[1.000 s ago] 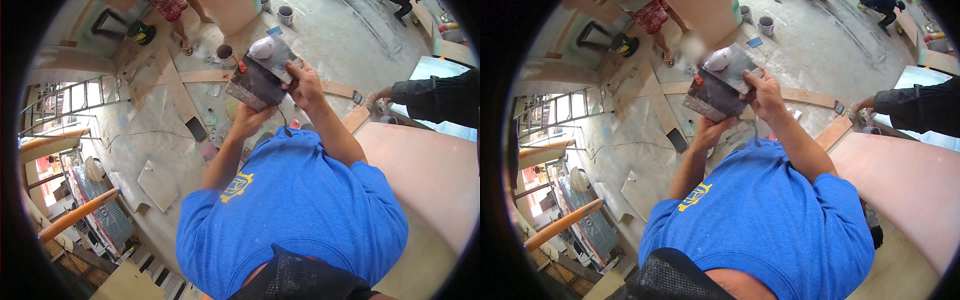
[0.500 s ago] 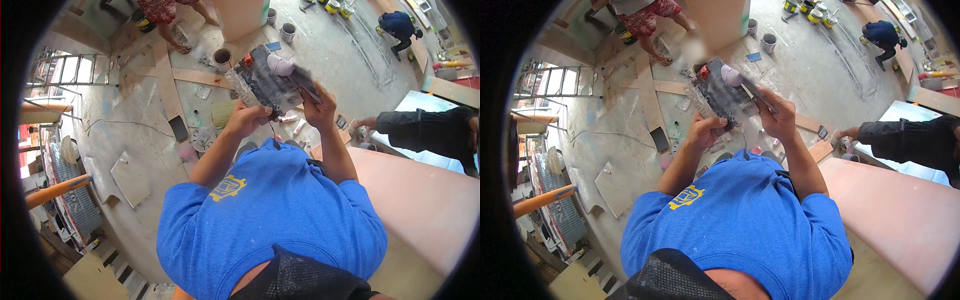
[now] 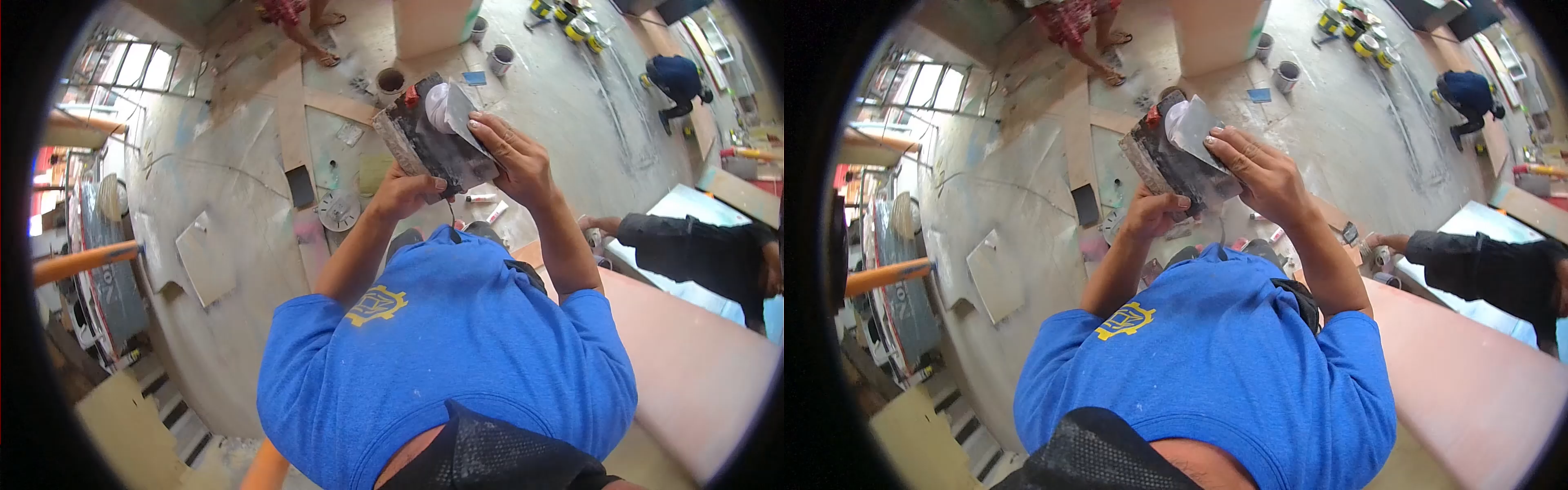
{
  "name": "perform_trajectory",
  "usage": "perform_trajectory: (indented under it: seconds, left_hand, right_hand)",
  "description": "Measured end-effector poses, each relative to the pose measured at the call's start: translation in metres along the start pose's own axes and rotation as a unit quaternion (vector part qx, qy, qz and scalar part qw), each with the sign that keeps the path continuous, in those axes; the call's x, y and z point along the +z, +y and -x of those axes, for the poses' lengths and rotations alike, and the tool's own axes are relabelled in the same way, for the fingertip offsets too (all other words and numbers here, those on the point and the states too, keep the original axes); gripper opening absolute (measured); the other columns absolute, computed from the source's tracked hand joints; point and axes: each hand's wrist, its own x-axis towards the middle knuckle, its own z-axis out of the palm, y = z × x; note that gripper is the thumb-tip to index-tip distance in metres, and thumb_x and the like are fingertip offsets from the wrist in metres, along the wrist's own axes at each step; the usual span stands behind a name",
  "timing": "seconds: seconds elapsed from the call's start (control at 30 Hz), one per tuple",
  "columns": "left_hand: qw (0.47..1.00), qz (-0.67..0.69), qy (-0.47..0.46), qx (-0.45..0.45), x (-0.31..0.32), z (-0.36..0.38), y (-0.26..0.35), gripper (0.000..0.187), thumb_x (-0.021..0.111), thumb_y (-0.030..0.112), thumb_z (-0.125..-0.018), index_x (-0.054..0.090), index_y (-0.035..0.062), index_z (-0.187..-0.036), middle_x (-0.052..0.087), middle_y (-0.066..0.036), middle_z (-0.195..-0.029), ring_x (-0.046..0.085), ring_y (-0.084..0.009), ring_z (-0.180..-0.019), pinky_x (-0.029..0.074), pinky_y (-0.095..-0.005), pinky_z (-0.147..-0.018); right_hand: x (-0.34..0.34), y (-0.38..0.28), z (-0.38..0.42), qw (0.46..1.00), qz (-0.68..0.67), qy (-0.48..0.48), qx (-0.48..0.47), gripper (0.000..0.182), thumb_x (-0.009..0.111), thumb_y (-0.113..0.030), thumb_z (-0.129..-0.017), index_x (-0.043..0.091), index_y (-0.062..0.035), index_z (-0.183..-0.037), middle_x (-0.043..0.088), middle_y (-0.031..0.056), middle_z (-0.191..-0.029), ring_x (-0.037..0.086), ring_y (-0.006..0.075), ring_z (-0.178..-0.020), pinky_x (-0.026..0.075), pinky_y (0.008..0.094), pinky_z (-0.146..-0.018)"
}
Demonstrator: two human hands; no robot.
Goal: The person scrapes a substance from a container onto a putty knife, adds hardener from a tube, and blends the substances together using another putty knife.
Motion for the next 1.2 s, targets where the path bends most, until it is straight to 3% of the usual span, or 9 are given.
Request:
perform_trajectory:
  seconds: [0.13,0.23,0.37,0.47,0.6,0.8,1.03,1.13,1.2]
  left_hand:
    - [0.998,0.019,0.043,0.042,0.002,0.023,0.009,0.044,0.058,-0.009,-0.067,0.054,-0.0033,-0.111,0.062,-0.016,-0.098,0.064,-0.0272,-0.079,0.054,-0.0404,-0.064]
    - [0.994,0.046,0.029,0.098,-0.007,0.058,0.018,0.049,0.060,-0.006,-0.065,0.052,-0.0034,-0.113,0.062,-0.017,-0.097,0.064,-0.0275,-0.076,0.055,-0.0401,-0.061]
    - [0.984,-0.006,0.073,0.162,0.005,0.098,0.024,0.055,0.061,-0.004,-0.063,0.049,-0.0045,-0.116,0.063,-0.018,-0.096,0.065,-0.0265,-0.071,0.055,-0.0372,-0.055]
    - [0.961,-0.062,0.171,0.210,0.003,0.116,0.017,0.057,0.059,-0.001,-0.063,0.046,-0.0063,-0.118,0.062,-0.021,-0.096,0.065,-0.0270,-0.068,0.055,-0.0350,-0.051]
    - [0.938,-0.088,0.233,0.239,0.021,0.122,0.011,0.054,0.060,-0.001,-0.063,0.048,-0.0040,-0.115,0.064,-0.014,-0.091,0.065,-0.0224,-0.070,0.056,-0.0343,-0.056]
    - [0.924,-0.072,0.268,0.262,0.061,0.109,-0.009,0.053,0.057,0.001,-0.064,0.048,-0.0059,-0.115,0.063,-0.013,-0.094,0.065,-0.0196,-0.074,0.055,-0.0310,-0.061]
    - [0.894,-0.127,0.352,0.245,0.081,0.106,-0.032,0.048,0.058,0.000,-0.062,0.054,-0.0058,-0.110,0.064,-0.010,-0.096,0.064,-0.0172,-0.081,0.052,-0.0289,-0.072]
    - [0.879,-0.170,0.366,0.252,0.083,0.116,-0.040,0.043,0.059,0.000,-0.063,0.056,-0.0062,-0.106,0.064,-0.010,-0.096,0.063,-0.0168,-0.083,0.050,-0.0276,-0.075]
    - [0.873,-0.179,0.365,0.270,0.078,0.122,-0.047,0.042,0.059,-0.001,-0.064,0.056,-0.0061,-0.106,0.064,-0.010,-0.097,0.063,-0.0178,-0.083,0.050,-0.0283,-0.074]
  right_hand:
    - [0.022,-0.002,-0.013,1.000,-0.025,-0.005,-0.019,0.051,0.061,0.009,-0.066,0.061,-0.0073,-0.114,0.062,0.0138,-0.111,0.061,0.0290,-0.102,0.051,0.0369,-0.086]
    - [0.058,0.009,-0.005,0.995,-0.014,-0.081,-0.047,0.044,0.060,0.006,-0.070,0.062,-0.0073,-0.112,0.063,0.0147,-0.109,0.062,0.0283,-0.100,0.052,0.0363,-0.083]
    - [0.087,0.021,0.030,0.964,-0.202,-0.127,0.118,0.032,0.054,0.007,-0.078,0.064,-0.0052,-0.105,0.065,0.0131,-0.105,0.064,0.0279,-0.093,0.050,0.0326,-0.080]
    - [0.070,0.042,0.010,0.970,-0.207,-0.083,0.092,0.025,0.061,0.006,-0.076,0.066,-0.0023,-0.100,0.067,0.0133,-0.100,0.064,0.0244,-0.090,0.049,0.0311,-0.081]
    - [0.012,0.051,-0.059,0.968,-0.147,-0.077,-0.188,0.026,0.059,0.009,-0.075,0.067,-0.0036,-0.096,0.067,0.0092,-0.103,0.061,0.0266,-0.098,0.048,0.0342,-0.085]
    - [-0.036,0.036,-0.112,0.882,-0.139,-0.122,-0.433,0.028,0.068,-0.013,-0.069,0.068,-0.0181,-0.097,0.066,-0.0033,-0.105,0.053,0.0201,-0.110,0.028,0.0483,-0.108]
    - [-0.036,0.012,-0.118,0.814,-0.123,-0.169,-0.543,0.013,0.061,-0.020,-0.067,0.064,-0.0155,-0.079,0.060,-0.0038,-0.095,0.050,0.0146,-0.105,0.030,0.0483,-0.107]
    - [-0.040,-0.008,-0.105,0.794,-0.032,-0.246,-0.555,0.023,0.072,-0.017,-0.068,0.066,-0.0157,-0.090,0.064,0.0000,-0.104,0.054,0.0179,-0.108,0.028,0.0504,-0.109]
    - [-0.038,-0.018,-0.102,0.793,0.024,-0.253,-0.554,0.017,0.070,-0.015,-0.071,0.066,-0.0156,-0.088,0.065,-0.0012,-0.101,0.054,0.0173,-0.107,0.030,0.0483,-0.107]
